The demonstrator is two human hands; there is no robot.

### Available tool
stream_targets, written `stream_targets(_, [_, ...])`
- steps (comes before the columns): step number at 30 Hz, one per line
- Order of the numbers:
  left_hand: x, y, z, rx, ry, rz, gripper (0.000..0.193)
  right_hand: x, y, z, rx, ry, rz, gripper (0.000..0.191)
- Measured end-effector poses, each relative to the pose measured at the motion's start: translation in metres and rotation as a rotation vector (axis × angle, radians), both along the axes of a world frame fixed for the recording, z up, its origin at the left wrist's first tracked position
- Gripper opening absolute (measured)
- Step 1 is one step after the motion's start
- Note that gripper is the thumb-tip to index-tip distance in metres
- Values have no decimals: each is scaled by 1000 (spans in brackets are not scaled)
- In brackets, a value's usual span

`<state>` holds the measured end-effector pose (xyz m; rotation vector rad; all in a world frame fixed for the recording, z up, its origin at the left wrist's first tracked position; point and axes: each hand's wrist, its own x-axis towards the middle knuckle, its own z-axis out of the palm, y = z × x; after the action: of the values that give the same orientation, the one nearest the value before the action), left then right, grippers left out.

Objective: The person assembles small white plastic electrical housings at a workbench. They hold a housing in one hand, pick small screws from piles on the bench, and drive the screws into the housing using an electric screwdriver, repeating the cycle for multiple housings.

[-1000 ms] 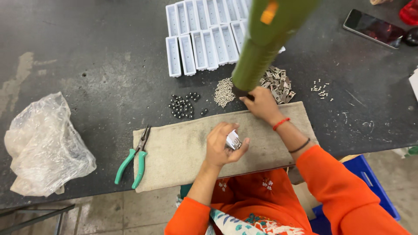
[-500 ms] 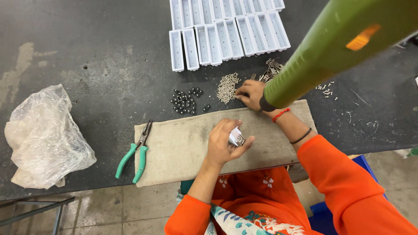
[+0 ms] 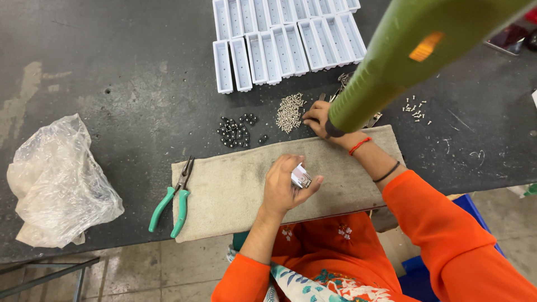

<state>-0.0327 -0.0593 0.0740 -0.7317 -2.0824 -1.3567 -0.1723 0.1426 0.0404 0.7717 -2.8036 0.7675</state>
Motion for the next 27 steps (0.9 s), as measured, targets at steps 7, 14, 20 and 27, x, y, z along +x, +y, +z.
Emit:
stream_targets(7, [1, 1, 1, 3, -45, -4, 54, 1, 1, -7, -46, -36, 25, 14])
stream_targets(14, [-1, 1, 8, -8, -16, 11, 55, 41, 2, 47, -341, -23, 32, 16])
stream_targets(20, [-1, -1, 9, -19, -47, -10, 57, 128, -4, 112, -361, -68, 181, 13])
stream_targets(27, [-1, -4, 9, -15, -68, -33, 58, 132, -20, 139, -168, 162, 341, 18])
